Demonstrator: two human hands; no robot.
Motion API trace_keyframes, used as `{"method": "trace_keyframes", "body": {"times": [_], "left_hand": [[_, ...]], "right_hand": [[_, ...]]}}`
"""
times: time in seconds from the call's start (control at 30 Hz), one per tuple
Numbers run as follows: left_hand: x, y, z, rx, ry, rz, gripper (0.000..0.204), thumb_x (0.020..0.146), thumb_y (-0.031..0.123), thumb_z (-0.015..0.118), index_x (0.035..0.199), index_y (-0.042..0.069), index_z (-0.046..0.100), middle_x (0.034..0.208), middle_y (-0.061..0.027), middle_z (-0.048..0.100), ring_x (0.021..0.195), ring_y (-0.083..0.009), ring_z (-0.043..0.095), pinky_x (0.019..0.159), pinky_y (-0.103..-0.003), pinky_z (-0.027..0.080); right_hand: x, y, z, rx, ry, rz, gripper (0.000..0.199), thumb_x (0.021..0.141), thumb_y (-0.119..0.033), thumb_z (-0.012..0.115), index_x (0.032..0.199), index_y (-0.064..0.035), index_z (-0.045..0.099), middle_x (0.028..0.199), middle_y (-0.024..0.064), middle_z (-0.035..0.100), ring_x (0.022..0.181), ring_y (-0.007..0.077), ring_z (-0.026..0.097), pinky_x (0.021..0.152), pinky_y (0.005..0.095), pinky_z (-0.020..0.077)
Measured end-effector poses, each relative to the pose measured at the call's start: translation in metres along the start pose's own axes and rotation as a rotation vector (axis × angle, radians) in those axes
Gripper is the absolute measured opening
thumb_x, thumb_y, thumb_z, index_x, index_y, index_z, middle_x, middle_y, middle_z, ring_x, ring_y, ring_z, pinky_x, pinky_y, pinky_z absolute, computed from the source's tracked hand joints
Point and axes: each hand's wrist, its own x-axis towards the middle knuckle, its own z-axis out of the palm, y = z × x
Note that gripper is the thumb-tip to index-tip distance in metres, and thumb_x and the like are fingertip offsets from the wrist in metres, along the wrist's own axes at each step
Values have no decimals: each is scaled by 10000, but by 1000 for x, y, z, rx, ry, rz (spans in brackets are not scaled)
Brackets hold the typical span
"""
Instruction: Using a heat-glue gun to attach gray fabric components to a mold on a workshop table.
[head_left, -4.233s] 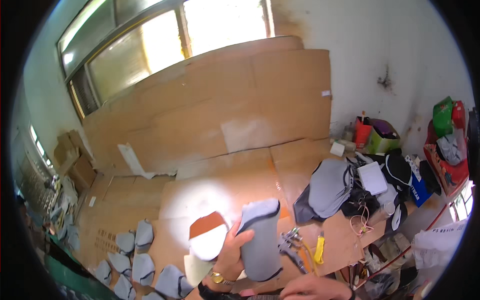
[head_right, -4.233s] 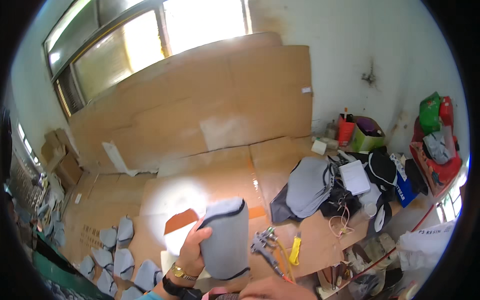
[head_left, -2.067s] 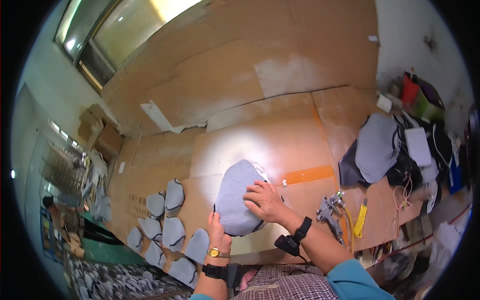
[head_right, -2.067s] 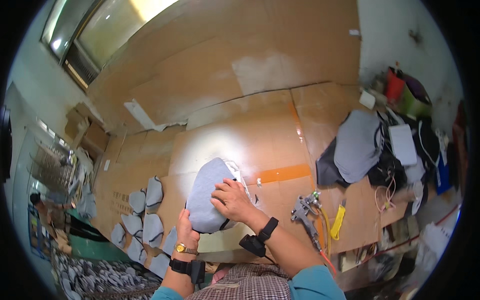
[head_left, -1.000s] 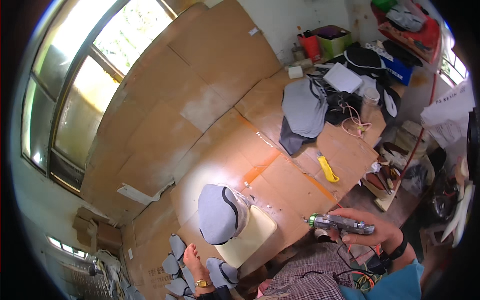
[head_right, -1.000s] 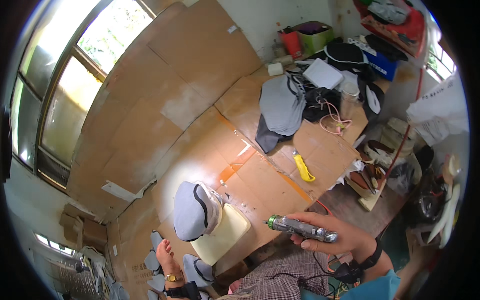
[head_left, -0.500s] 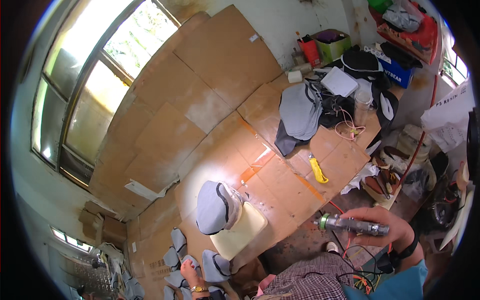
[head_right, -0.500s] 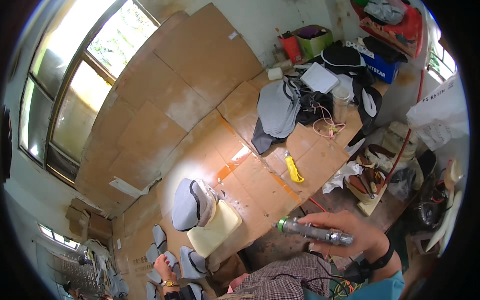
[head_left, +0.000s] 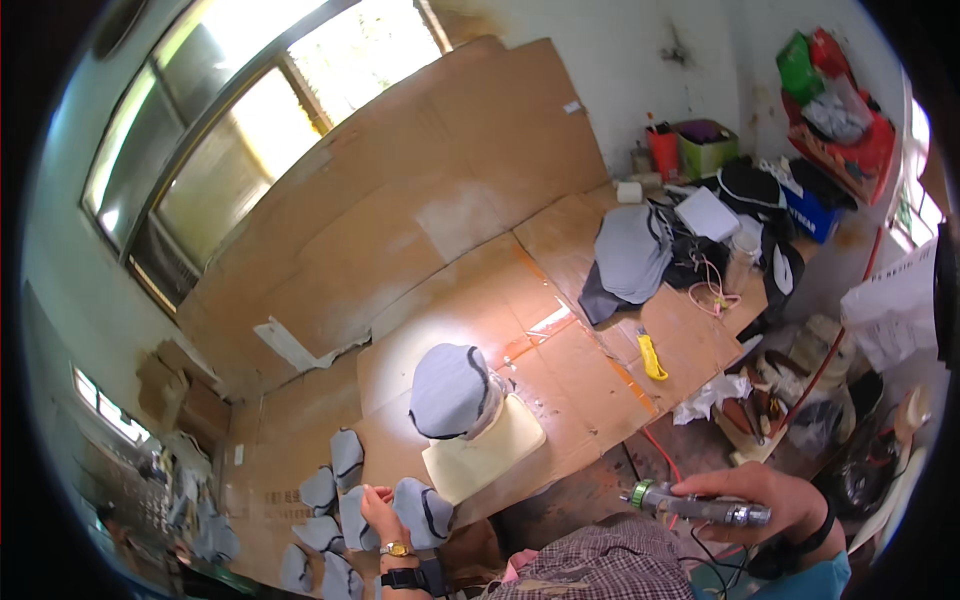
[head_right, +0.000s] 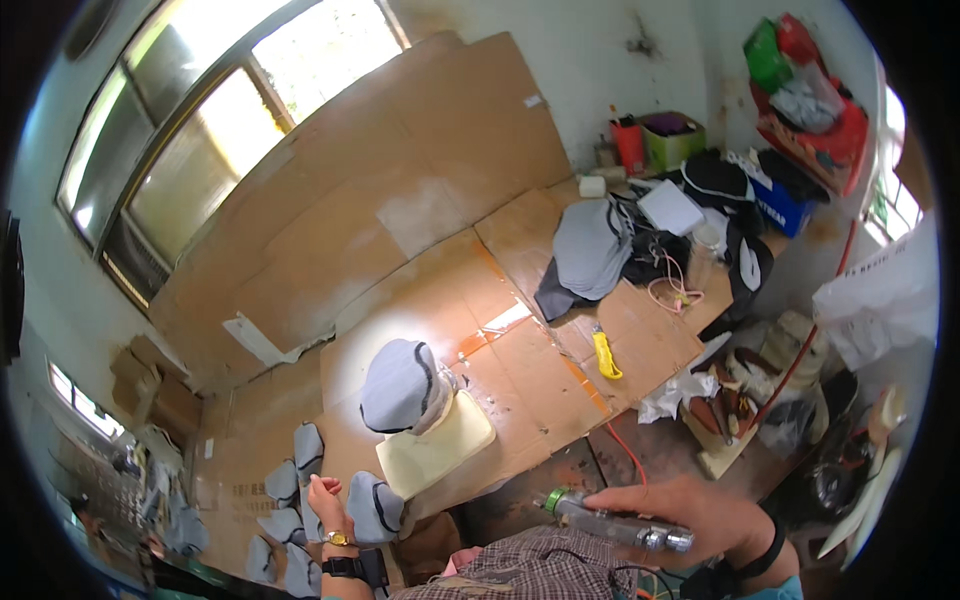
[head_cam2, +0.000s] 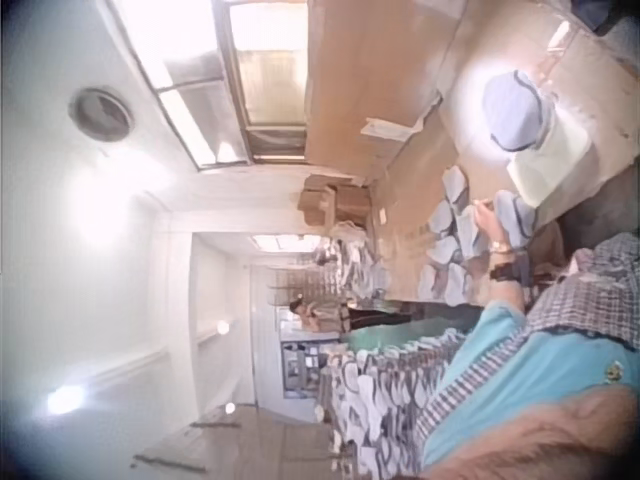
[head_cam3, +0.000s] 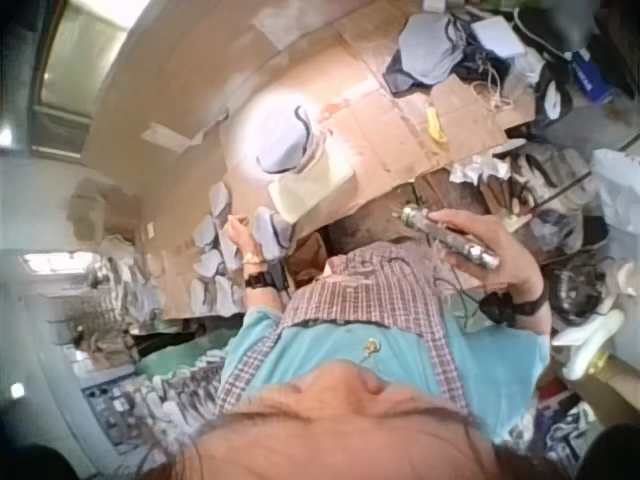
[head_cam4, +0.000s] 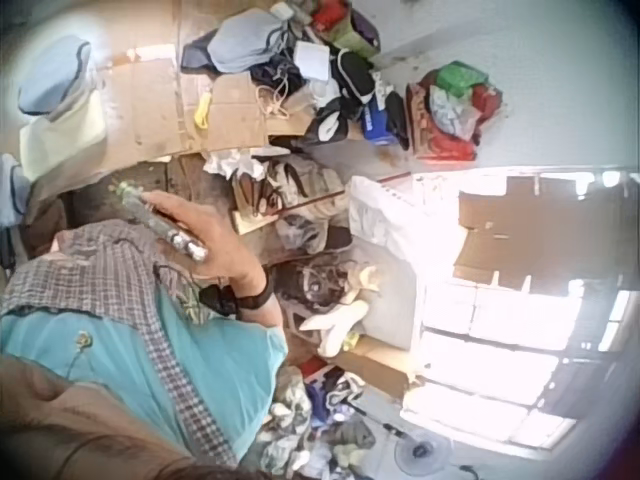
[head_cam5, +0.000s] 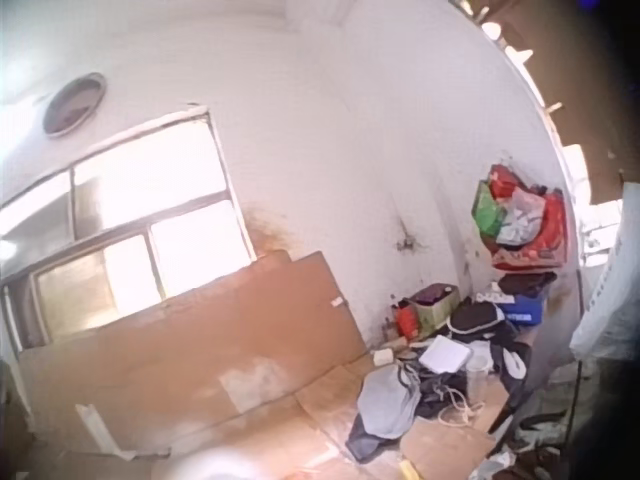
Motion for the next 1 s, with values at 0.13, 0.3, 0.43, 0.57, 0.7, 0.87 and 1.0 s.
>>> {"method": "trace_keyframes", "body": {"times": [0.13, 0.3, 0.43, 0.57, 0.7, 0.87, 1.0], "left_hand": [[17, -7, -26, -67, 22, -49, 239, 890, 206, 447, 749, 27, 520, 700, -47, 541, 645, -122, 509, 622, -244, 423], [42, -31, -49, -203, -14, -125, 101, 828, 101, 506, 819, 11, 551, 730, -42, 562, 652, -108, 518, 620, -223, 431], [54, -46, -57, -321, -91, -185, 92, 805, 58, 524, 863, -1, 565, 760, -55, 581, 671, -113, 540, 639, -222, 445], [59, -51, -74, -395, -85, -211, 79, 800, 48, 526, 850, -1, 564, 759, -54, 581, 673, -118, 546, 645, -224, 450], [62, -63, -95, -393, -36, -253, 70, 807, 59, 519, 823, 4, 559, 737, -45, 572, 647, -117, 537, 626, -226, 445], [68, -81, -123, -417, -20, -261, 176, 864, 150, 480, 758, 22, 535, 678, -34, 548, 615, -111, 526, 603, -230, 439], [72, -93, -152, -434, 112, -274, 298, 920, 233, 419, 706, 44, 505, 630, -31, 525, 571, -119, 518, 568, -240, 448]], "right_hand": [[9, -45, 39, -131, 31, 49, 546, 725, -80, 673, 1225, -39, 457, 1039, 111, 611, 829, 216, 620, 737, 287, 477], [49, -88, 105, -357, 19, 18, 544, 689, -65, 708, 1179, 3, 483, 943, 125, 627, 752, 204, 634, 676, 262, 483], [86, -121, 157, -387, 10, -7, 519, 694, -44, 699, 1168, 2, 493, 920, 116, 634, 728, 192, 635, 644, 267, 485], [116, -146, 186, -510, 16, 26, 503, 700, -53, 697, 1158, -4, 496, 868, 98, 634, 701, 188, 628, 636, 265, 483], [135, -157, 207, -594, -34, 62, 497, 703, -58, 688, 1164, -37, 503, 855, 84, 633, 704, 190, 628, 633, 262, 479], [166, -161, 207, -611, 60, 70, 507, 701, -43, 682, 1169, -27, 488, 839, 96, 631, 713, 168, 630, 615, 255, 481], [178, -168, 193, -580, 32, 109, 501, 718, -33, 670, 1179, -22, 473, 850, 82, 627, 726, 145, 619, 625, 252, 481]]}}
